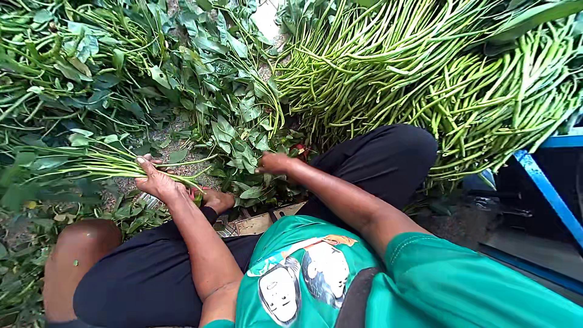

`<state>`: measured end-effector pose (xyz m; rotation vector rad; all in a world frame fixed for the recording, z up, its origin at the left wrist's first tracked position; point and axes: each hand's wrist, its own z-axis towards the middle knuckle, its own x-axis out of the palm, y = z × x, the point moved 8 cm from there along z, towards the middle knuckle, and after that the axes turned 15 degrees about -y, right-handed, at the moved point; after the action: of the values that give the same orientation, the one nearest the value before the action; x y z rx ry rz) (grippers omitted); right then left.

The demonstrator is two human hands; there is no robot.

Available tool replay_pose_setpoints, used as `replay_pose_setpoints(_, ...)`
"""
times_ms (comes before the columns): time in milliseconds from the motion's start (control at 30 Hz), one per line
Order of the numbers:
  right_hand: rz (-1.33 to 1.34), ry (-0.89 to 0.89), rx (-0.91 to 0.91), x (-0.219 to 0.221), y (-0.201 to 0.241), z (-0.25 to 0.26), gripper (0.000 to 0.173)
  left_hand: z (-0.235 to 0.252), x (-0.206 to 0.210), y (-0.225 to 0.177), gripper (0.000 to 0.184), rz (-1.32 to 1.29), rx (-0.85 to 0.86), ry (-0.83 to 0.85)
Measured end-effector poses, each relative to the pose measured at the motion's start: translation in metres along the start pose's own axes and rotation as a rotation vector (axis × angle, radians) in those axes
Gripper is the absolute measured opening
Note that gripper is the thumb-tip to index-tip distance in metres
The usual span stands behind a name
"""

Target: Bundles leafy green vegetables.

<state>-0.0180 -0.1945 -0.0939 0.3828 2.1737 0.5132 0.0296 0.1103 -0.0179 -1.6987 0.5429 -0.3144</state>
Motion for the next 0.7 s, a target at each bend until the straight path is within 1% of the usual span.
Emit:
replay_pose_setpoints(33, 0.072, -0.103, 0.035, -0.016, -0.015, 0.017, 0.048, -0.005, 0.005, -0.003, 0.024, -0.006, 0.020, 0.034)
replay_pose_setpoints(100, 0.332, -0.359, 0.121, -0.056, -0.040, 0.048, 0.055, -0.025, 0.019, -0.001, 0.025, -0.038, -0.009, 0.184)
replay_pose_setpoints(133, 0.468, -0.450, 0.223, -0.070, -0.054, 0.060, 0.059, -0.037, 0.027, 0.003, 0.027, -0.077, -0.083, 0.263)
replay_pose_setpoints(167, 0.582, -0.509, 0.366, -0.077, -0.070, 0.068, 0.062, -0.049, 0.035, 0.007, 0.028, -0.129, -0.189, 0.336)
replay_pose_setpoints(233, 0.745, -0.536, 0.649, -0.074, -0.098, 0.082, 0.066, -0.068, 0.049, 0.018, 0.031, -0.187, -0.402, 0.412)
replay_pose_setpoints(267, 0.782, -0.531, 0.736, -0.068, -0.105, 0.087, 0.067, -0.074, 0.052, 0.023, 0.031, -0.193, -0.484, 0.421)
replay_pose_setpoints(333, 0.842, -0.570, 0.806, -0.060, -0.110, 0.097, 0.069, -0.074, 0.055, 0.032, 0.032, -0.230, -0.563, 0.435)
replay_pose_setpoints(367, 0.861, -0.602, 0.809, -0.062, -0.111, 0.103, 0.068, -0.072, 0.056, 0.034, 0.032, -0.246, -0.545, 0.415)
replay_pose_setpoints(433, 0.819, -0.657, 0.777, -0.069, -0.111, 0.110, 0.058, -0.064, 0.054, 0.031, 0.025, -0.197, -0.370, 0.337)
replay_pose_setpoints(467, 0.758, -0.668, 0.726, -0.074, -0.106, 0.112, 0.051, -0.060, 0.052, 0.028, 0.018, -0.162, -0.267, 0.306)
replay_pose_setpoints(500, 0.660, -0.673, 0.641, -0.082, -0.097, 0.112, 0.045, -0.058, 0.051, 0.025, 0.014, -0.142, -0.202, 0.301)
replay_pose_setpoints(533, 0.564, -0.673, 0.533, -0.089, -0.083, 0.110, 0.041, -0.058, 0.051, 0.025, 0.017, -0.131, -0.190, 0.326)
replay_pose_setpoints(600, 0.425, -0.667, 0.335, -0.093, -0.051, 0.101, 0.037, -0.067, 0.051, 0.030, 0.026, -0.094, -0.292, 0.439)
replay_pose_setpoints(633, 0.396, -0.664, 0.242, -0.092, -0.033, 0.094, 0.036, -0.073, 0.052, 0.033, 0.025, -0.060, -0.341, 0.481)
replay_pose_setpoints(700, 0.387, -0.628, 0.094, -0.079, -0.003, 0.075, 0.034, -0.077, 0.058, 0.039, 0.021, 0.013, -0.381, 0.503)
